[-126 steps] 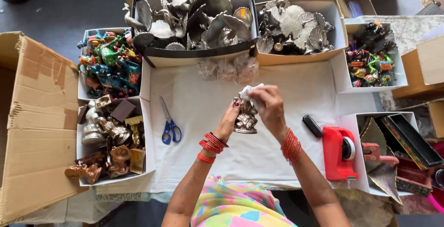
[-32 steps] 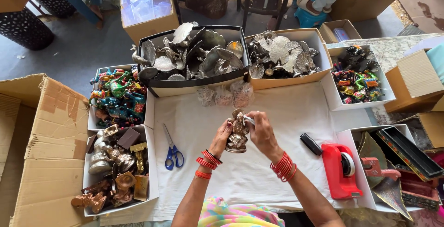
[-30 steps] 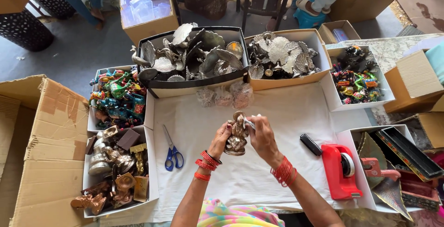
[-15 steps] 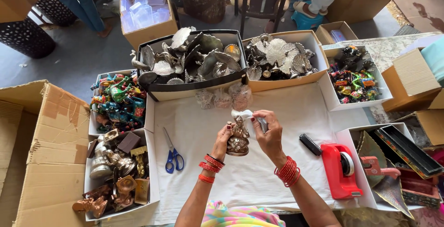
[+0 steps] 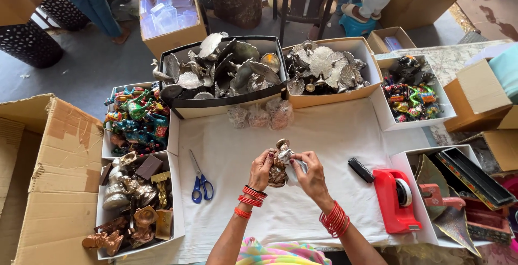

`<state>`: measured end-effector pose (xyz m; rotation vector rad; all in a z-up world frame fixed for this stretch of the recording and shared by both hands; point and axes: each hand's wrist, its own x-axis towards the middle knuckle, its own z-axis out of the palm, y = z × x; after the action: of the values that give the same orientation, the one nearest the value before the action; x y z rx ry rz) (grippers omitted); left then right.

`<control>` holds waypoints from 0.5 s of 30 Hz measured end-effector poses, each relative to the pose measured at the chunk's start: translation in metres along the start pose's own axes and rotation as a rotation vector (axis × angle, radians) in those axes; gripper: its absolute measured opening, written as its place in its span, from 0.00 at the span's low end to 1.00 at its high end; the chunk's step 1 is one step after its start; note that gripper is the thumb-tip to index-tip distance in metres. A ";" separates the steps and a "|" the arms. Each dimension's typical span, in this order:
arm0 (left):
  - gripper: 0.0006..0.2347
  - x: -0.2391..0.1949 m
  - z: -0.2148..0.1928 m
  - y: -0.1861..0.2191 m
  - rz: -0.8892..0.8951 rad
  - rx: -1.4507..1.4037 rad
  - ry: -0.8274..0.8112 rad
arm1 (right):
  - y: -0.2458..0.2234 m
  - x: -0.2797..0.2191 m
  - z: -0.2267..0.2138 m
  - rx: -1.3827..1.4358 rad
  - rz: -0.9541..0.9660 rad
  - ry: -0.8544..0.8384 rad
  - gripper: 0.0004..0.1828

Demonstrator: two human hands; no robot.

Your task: The person holds a small silver figurine in their left hand and wipes it with a white cloth held in their right hand. They rotate the figurine to clean different sides while standing at a table filled with boxes of various decorative items.

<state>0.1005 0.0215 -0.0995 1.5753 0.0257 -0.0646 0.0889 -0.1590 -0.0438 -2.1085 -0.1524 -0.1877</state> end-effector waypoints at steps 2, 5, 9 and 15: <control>0.15 -0.003 0.003 0.006 0.000 0.008 0.021 | 0.010 0.005 0.007 0.060 0.083 0.008 0.10; 0.15 -0.005 0.007 0.019 0.011 0.025 0.031 | 0.010 0.017 0.008 0.208 0.185 0.052 0.09; 0.14 -0.012 0.009 0.044 -0.014 0.238 -0.008 | -0.017 0.033 -0.001 0.344 0.134 0.133 0.08; 0.15 -0.007 0.003 0.033 0.046 -0.042 0.085 | 0.015 0.006 0.016 0.107 0.067 0.050 0.10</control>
<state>0.0952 0.0189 -0.0661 1.5352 0.0571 0.0384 0.0989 -0.1529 -0.0629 -1.9979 -0.0605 -0.1885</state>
